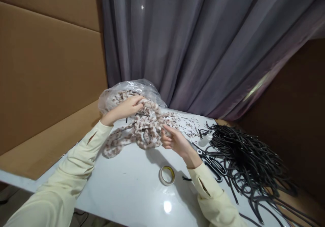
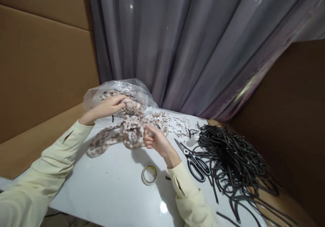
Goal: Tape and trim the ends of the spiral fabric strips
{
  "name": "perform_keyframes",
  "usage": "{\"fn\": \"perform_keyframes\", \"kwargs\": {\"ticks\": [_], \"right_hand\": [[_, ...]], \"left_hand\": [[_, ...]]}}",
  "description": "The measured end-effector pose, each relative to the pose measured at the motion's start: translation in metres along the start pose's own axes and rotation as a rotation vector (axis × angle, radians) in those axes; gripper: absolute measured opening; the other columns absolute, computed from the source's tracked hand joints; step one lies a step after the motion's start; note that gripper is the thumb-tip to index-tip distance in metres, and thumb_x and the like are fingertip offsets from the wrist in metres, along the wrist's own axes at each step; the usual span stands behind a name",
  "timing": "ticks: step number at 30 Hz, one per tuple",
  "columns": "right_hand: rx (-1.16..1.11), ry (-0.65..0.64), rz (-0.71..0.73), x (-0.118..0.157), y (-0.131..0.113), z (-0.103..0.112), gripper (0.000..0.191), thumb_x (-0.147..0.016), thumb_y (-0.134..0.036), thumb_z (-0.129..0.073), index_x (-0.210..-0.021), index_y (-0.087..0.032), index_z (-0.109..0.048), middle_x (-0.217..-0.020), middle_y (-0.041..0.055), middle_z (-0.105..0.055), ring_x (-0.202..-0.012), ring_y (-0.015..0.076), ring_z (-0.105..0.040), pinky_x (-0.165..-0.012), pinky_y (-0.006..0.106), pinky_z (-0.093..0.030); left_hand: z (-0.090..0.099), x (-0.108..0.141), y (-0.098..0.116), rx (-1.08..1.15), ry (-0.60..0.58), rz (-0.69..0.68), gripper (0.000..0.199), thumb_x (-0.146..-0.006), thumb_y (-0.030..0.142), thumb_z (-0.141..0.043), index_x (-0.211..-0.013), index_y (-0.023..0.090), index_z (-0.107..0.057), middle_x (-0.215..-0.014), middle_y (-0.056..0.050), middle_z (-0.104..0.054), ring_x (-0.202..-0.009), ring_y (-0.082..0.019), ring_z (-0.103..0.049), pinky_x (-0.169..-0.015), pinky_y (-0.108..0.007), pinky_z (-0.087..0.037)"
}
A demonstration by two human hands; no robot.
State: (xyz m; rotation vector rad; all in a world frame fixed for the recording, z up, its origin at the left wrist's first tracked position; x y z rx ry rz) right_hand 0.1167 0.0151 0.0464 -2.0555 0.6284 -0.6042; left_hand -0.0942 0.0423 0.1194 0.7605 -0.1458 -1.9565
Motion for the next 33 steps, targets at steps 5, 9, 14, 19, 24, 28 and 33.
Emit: {"fn": "perform_keyframes", "kwargs": {"ticks": [5,9,14,19,24,28,33], "right_hand": [[-0.098,-0.034,0.04,0.011,-0.01,-0.001,0.041,-0.089,-0.038,-0.045,-0.055,-0.019,-0.032,-0.044,-0.0098,-0.018,-0.036,0.0048,-0.009,-0.033,0.016,-0.011],[-0.195,0.024,0.22,0.008,-0.011,-0.009,0.033,-0.089,-0.034,-0.046,-0.061,-0.017,-0.048,-0.049,-0.0047,-0.041,-0.042,0.0071,-0.036,-0.042,0.018,-0.033],[-0.044,0.111,0.355,0.004,-0.009,-0.011,0.029,-0.089,-0.03,-0.045,-0.08,-0.013,-0.067,-0.085,0.0061,-0.066,-0.08,0.0141,-0.057,-0.076,0.025,-0.044],[0.039,0.094,0.351,0.006,-0.005,-0.014,0.029,-0.087,-0.036,-0.049,-0.089,-0.013,-0.067,-0.075,0.004,-0.066,-0.069,0.0146,-0.057,-0.071,0.028,-0.045],[0.043,0.056,0.271,0.003,0.004,-0.024,0.03,-0.082,-0.041,-0.055,-0.094,-0.014,-0.061,-0.043,-0.0076,-0.042,-0.041,0.0115,-0.044,-0.051,0.028,-0.044],[0.026,0.062,0.294,0.001,0.011,-0.029,0.02,-0.08,-0.036,-0.059,-0.09,-0.018,-0.056,-0.045,-0.0085,-0.045,-0.041,0.0112,-0.046,-0.049,0.027,-0.044],[-0.112,0.103,0.204,-0.008,0.015,-0.018,0.019,-0.084,-0.035,-0.054,-0.073,-0.019,-0.052,-0.055,-0.0038,-0.053,-0.052,0.0118,-0.053,-0.059,0.025,-0.045]], "left_hand": [[-0.028,0.008,-0.008,-0.253,-0.096,-0.126,0.023,-0.086,0.025,-0.035,-0.087,0.013,-0.055,-0.09,-0.01,-0.057,-0.086,-0.021,-0.051,-0.081,-0.033,-0.039],[-0.041,0.033,0.019,-0.142,-0.024,0.04,0.033,-0.09,0.037,-0.035,-0.082,0.014,-0.058,-0.085,-0.01,-0.061,-0.082,-0.022,-0.055,-0.079,-0.035,-0.039],[-0.069,0.063,0.056,0.827,-0.475,0.385,0.058,-0.088,0.058,-0.029,-0.078,0.012,-0.062,-0.069,-0.009,-0.067,-0.059,-0.017,-0.06,-0.055,-0.026,-0.043],[-0.071,0.066,0.059,1.308,-0.5,0.498,0.05,-0.083,0.055,-0.047,-0.093,0.009,-0.065,-0.089,-0.013,-0.069,-0.075,-0.016,-0.064,-0.064,-0.025,-0.046],[-0.069,0.063,0.059,1.388,-0.496,0.558,0.033,-0.081,0.042,-0.058,-0.088,0.01,-0.065,-0.083,-0.009,-0.068,-0.071,-0.013,-0.062,-0.061,-0.022,-0.044],[-0.075,0.063,0.059,1.424,-0.464,0.579,0.026,-0.079,0.037,-0.062,-0.079,0.012,-0.061,-0.073,-0.004,-0.064,-0.064,-0.01,-0.057,-0.059,-0.022,-0.042],[-0.076,0.062,0.057,1.369,-0.456,0.468,0.027,-0.082,0.034,-0.058,-0.066,0.014,-0.05,-0.057,0.003,-0.048,-0.054,-0.007,-0.044,-0.052,-0.021,-0.034]]}}
Point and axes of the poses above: each hand's wrist, its own x-axis away from the middle knuckle, its own z-axis out of the back of the hand, y = z × x, the point moved 2 cm from there along -x, towards the middle knuckle
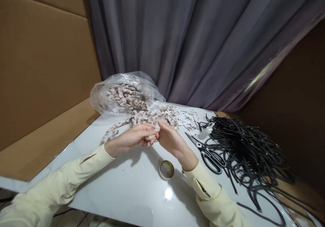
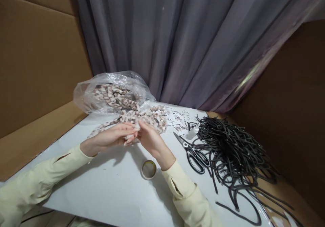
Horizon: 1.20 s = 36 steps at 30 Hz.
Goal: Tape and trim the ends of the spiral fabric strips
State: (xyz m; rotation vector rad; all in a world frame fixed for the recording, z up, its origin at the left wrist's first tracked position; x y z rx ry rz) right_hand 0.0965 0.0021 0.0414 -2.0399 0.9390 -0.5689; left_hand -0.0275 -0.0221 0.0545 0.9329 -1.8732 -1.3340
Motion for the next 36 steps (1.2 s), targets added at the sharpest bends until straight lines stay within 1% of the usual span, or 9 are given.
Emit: {"fn": "perform_keyframes", "kwargs": {"ticks": [4,6,9,11,13,16,22,29,36], "right_hand": [[-0.122,0.07,-0.128,-0.011,0.0,0.018,0.039,-0.092,-0.041,-0.032,-0.072,-0.017,-0.055,-0.058,0.0009,-0.054,-0.053,0.0136,-0.051,-0.055,0.027,-0.045],[-0.149,0.108,-0.106,-0.014,-0.001,0.028,0.038,-0.093,-0.039,-0.031,-0.071,-0.017,-0.053,-0.057,0.0003,-0.051,-0.05,0.0133,-0.047,-0.051,0.026,-0.043],[-0.171,0.15,-0.047,-0.015,-0.005,0.04,0.032,-0.094,-0.03,-0.034,-0.07,-0.017,-0.051,-0.049,-0.0056,-0.036,-0.041,0.0096,-0.035,-0.043,0.02,-0.037],[-0.169,0.157,-0.029,-0.015,-0.007,0.046,0.032,-0.095,-0.023,-0.031,-0.069,-0.018,-0.049,-0.047,-0.0079,-0.025,-0.038,0.0085,-0.025,-0.039,0.017,-0.031],[-0.16,0.163,-0.014,-0.015,-0.009,0.051,0.032,-0.095,-0.018,-0.03,-0.067,-0.018,-0.047,-0.048,-0.0082,-0.02,-0.038,0.0086,-0.019,-0.037,0.016,-0.028],[-0.143,0.18,0.013,-0.017,-0.014,0.061,0.031,-0.093,-0.016,-0.033,-0.063,-0.02,-0.041,-0.05,-0.0078,-0.017,-0.04,0.009,-0.017,-0.038,0.016,-0.029],[-0.143,0.271,0.071,-0.02,-0.032,0.092,0.036,-0.091,-0.01,-0.029,-0.056,-0.021,-0.028,-0.05,-0.0077,-0.016,-0.04,0.0094,-0.014,-0.037,0.017,-0.027],[-0.184,0.366,0.114,-0.013,-0.055,0.126,0.04,-0.084,-0.002,-0.031,-0.054,-0.021,-0.015,-0.048,-0.0082,-0.013,-0.039,0.0084,-0.013,-0.037,0.017,-0.022],[-0.216,0.428,0.103,-0.007,-0.063,0.139,0.039,-0.081,0.001,-0.027,-0.053,-0.023,-0.013,-0.044,-0.0091,-0.013,-0.036,0.0072,-0.01,-0.034,0.018,-0.014]], "left_hand": [[-0.001,0.0,-0.003,-0.211,-0.005,0.009,0.036,-0.084,0.041,-0.051,-0.06,0.014,-0.046,-0.057,0.004,-0.043,-0.05,-0.007,-0.04,-0.049,-0.022,-0.027],[-0.004,0.002,-0.007,-0.299,-0.01,0.023,0.034,-0.084,0.043,-0.049,-0.066,0.014,-0.049,-0.055,0.005,-0.04,-0.047,-0.007,-0.038,-0.048,-0.022,-0.027],[-0.009,0.005,-0.015,-0.429,-0.02,0.05,0.034,-0.086,0.045,-0.044,-0.069,0.015,-0.048,-0.053,0.006,-0.038,-0.046,-0.007,-0.035,-0.048,-0.022,-0.027],[-0.01,0.009,-0.021,-0.531,-0.002,0.033,0.036,-0.087,0.045,-0.04,-0.067,0.016,-0.046,-0.054,0.006,-0.039,-0.048,-0.008,-0.035,-0.048,-0.022,-0.027],[-0.01,0.012,-0.025,-0.632,0.022,-0.014,0.036,-0.089,0.044,-0.037,-0.065,0.017,-0.043,-0.057,0.004,-0.042,-0.051,-0.008,-0.037,-0.05,-0.022,-0.029],[-0.012,0.013,-0.03,-0.763,-0.002,-0.1,0.035,-0.09,0.04,-0.034,-0.065,0.017,-0.043,-0.059,0.003,-0.045,-0.055,-0.009,-0.042,-0.055,-0.023,-0.032],[-0.019,0.01,-0.032,-0.962,-0.153,-0.209,0.029,-0.091,0.03,-0.033,-0.068,0.017,-0.046,-0.059,0.002,-0.046,-0.055,-0.01,-0.043,-0.058,-0.024,-0.032],[-0.02,0.015,-0.025,-1.055,-0.231,-0.234,0.031,-0.093,0.029,-0.031,-0.066,0.018,-0.041,-0.059,0.003,-0.041,-0.052,-0.01,-0.039,-0.055,-0.025,-0.027],[-0.019,0.028,-0.026,-1.207,-0.216,-0.183,0.031,-0.094,0.03,-0.027,-0.068,0.018,-0.039,-0.062,0.001,-0.043,-0.053,-0.011,-0.04,-0.054,-0.025,-0.027]]}}
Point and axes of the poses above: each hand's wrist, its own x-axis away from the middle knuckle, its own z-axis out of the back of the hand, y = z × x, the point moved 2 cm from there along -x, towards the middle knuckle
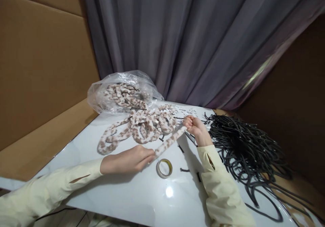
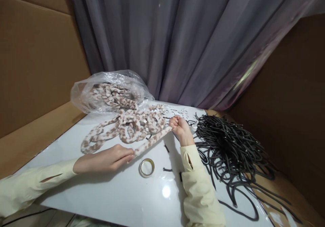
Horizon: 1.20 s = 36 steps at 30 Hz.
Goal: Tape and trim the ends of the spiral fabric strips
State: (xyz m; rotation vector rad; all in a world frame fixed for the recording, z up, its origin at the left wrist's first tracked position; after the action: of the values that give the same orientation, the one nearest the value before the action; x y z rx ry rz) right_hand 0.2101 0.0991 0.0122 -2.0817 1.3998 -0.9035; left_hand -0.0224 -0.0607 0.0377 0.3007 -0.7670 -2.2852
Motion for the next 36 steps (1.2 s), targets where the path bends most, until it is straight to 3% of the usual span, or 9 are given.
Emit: {"fn": "perform_keyframes", "kwargs": {"ticks": [6,13,18,23,31,36], "right_hand": [[-0.021,0.014,0.061,0.003,-0.013,0.003,0.037,-0.084,-0.006,-0.028,-0.054,-0.023,-0.014,-0.043,-0.0098,-0.011,-0.035,0.007,-0.009,-0.032,0.018,-0.014],[-0.051,0.003,0.261,0.021,-0.057,0.014,0.038,-0.083,-0.008,-0.033,-0.056,-0.021,-0.01,-0.043,-0.0094,-0.01,-0.032,0.0066,-0.011,-0.029,0.017,-0.017],[-0.072,0.02,0.37,0.038,-0.082,0.029,0.039,-0.081,-0.006,-0.034,-0.055,-0.021,-0.01,-0.041,-0.009,-0.012,-0.031,0.0058,-0.014,-0.03,0.016,-0.019],[-0.095,0.055,0.432,0.057,-0.101,0.039,0.037,-0.082,-0.005,-0.027,-0.054,-0.02,-0.009,-0.041,-0.0076,-0.011,-0.031,0.0057,-0.014,-0.03,0.017,-0.017],[-0.05,-0.004,0.414,0.067,-0.103,0.033,0.04,-0.082,-0.008,-0.033,-0.055,-0.019,-0.007,-0.04,-0.0073,-0.013,-0.032,0.0059,-0.013,-0.031,0.017,-0.018],[-0.014,-0.17,0.343,0.072,-0.087,0.004,0.041,-0.078,-0.011,-0.039,-0.053,-0.02,-0.008,-0.039,-0.0072,-0.016,-0.033,0.0066,-0.015,-0.032,0.019,-0.021]], "left_hand": [[0.001,0.01,-0.008,-0.18,-0.017,0.033,0.022,-0.091,0.018,-0.029,-0.073,0.019,-0.041,-0.067,-0.001,-0.05,-0.056,-0.012,-0.046,-0.053,-0.024,-0.03],[0.022,0.002,-0.039,-0.506,0.087,0.116,0.024,-0.07,-0.004,-0.035,-0.079,0.018,-0.041,-0.076,-0.005,-0.056,-0.068,-0.018,-0.053,-0.06,-0.027,-0.033],[0.031,-0.011,-0.023,-0.575,0.076,0.004,0.032,-0.058,-0.008,-0.033,-0.075,0.019,-0.037,-0.073,-0.002,-0.054,-0.065,-0.016,-0.05,-0.059,-0.026,-0.032],[0.035,-0.017,-0.016,-0.607,0.088,-0.005,0.03,-0.06,-0.008,-0.033,-0.073,0.02,-0.035,-0.07,-0.001,-0.052,-0.062,-0.015,-0.048,-0.057,-0.025,-0.031],[0.05,-0.022,-0.031,-0.59,0.174,0.015,0.023,-0.071,-0.003,-0.035,-0.075,0.019,-0.039,-0.074,-0.001,-0.054,-0.066,-0.015,-0.052,-0.06,-0.025,-0.035],[0.067,-0.01,-0.047,-0.725,0.228,0.083,0.023,-0.074,-0.003,-0.036,-0.078,0.018,-0.044,-0.075,-0.003,-0.057,-0.07,-0.017,-0.055,-0.063,-0.026,-0.037]]}}
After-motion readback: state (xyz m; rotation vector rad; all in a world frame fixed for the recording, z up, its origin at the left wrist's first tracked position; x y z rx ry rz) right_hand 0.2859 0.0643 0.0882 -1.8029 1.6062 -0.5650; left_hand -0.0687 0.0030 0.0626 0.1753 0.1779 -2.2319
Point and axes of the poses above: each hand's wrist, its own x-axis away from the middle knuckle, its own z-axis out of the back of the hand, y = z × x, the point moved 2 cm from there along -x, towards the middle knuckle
